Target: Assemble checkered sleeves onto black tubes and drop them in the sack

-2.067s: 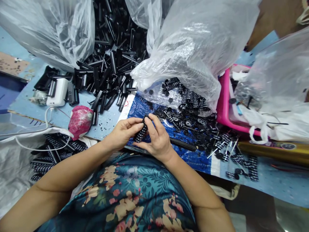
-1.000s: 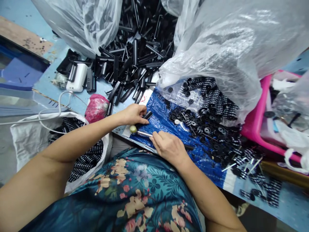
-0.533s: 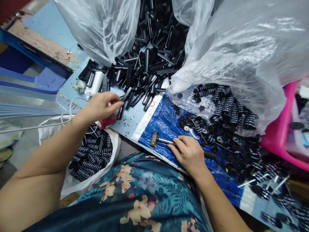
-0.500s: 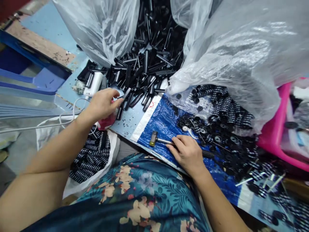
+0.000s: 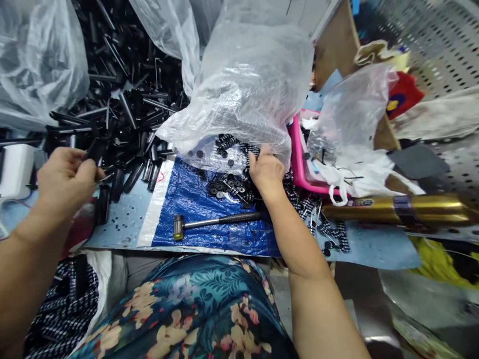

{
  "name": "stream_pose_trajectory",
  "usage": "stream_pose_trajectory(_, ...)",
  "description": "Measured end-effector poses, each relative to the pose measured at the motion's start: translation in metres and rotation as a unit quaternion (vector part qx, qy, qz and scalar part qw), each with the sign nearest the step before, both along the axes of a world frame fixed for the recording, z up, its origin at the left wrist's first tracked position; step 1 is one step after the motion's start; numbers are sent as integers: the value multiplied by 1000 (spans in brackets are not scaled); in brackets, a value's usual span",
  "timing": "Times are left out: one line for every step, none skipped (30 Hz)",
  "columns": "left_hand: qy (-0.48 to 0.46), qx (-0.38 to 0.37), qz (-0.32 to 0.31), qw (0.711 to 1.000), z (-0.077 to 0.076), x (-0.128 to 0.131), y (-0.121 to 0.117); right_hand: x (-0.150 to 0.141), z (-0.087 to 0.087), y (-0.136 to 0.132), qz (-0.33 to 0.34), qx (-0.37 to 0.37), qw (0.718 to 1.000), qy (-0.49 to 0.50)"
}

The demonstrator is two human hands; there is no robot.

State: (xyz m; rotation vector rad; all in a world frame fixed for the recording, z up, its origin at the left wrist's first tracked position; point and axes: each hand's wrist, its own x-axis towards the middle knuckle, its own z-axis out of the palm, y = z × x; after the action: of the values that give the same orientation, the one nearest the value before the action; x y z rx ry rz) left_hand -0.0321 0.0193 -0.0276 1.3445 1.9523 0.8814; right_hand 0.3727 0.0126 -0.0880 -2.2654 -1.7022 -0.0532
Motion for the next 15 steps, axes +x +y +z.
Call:
stream_pose_trajectory(-83,8,-1,997,-1,6,-6,-1,0,13,-12,-28,999,-14)
stream_pose_trajectory(-147,16,-2,989,-3,12,-11,-2,-1,22,-16,-48,998,-23)
stream_pose_trajectory(-198,18,-3,980,-6,17,-18,-2,-1,28,-16,-58,998,-28)
stream_pose_trajectory(-249,6,-2,969,-8,21,-23,-2,-2,31,-14,-58,998,-29)
stream_pose_trajectory(-288,-7,6,958,-11,25,-29,0,-2,31,-14,-52,998,-29)
stream_pose_trajectory(-319,-21,18,947,-12,28,-34,2,-3,29,-14,-40,999,-26)
stream_pose_trajectory(-344,-33,30,938,-13,30,-38,4,-3,25,-14,-24,999,-20)
stream_pose_trajectory(-363,-43,36,930,-14,32,-42,7,-2,18,-12,-3,1000,-9)
stream_pose_trajectory(-376,-50,34,925,-14,32,-45,9,-2,11,-6,26,1000,9)
stream_pose_trajectory(-379,-52,24,924,-15,30,-49,11,-2,2,3,63,997,36)
stream_pose_trajectory(-369,-62,-2,928,-16,26,-52,12,-2,-8,14,104,992,76)
stream_pose_trajectory(-343,-88,-48,934,-17,20,-57,11,-3,-19,24,146,981,130)
stream_pose_trajectory(-301,-129,-112,938,-18,12,-62,9,-3,-30,27,185,962,198)
stream_pose_trajectory(-243,-175,-184,936,-20,2,-66,5,-5,-41,22,217,936,276)
stream_pose_trajectory(-171,-215,-252,928,-22,-8,-70,-1,-6,-52,11,235,902,362)
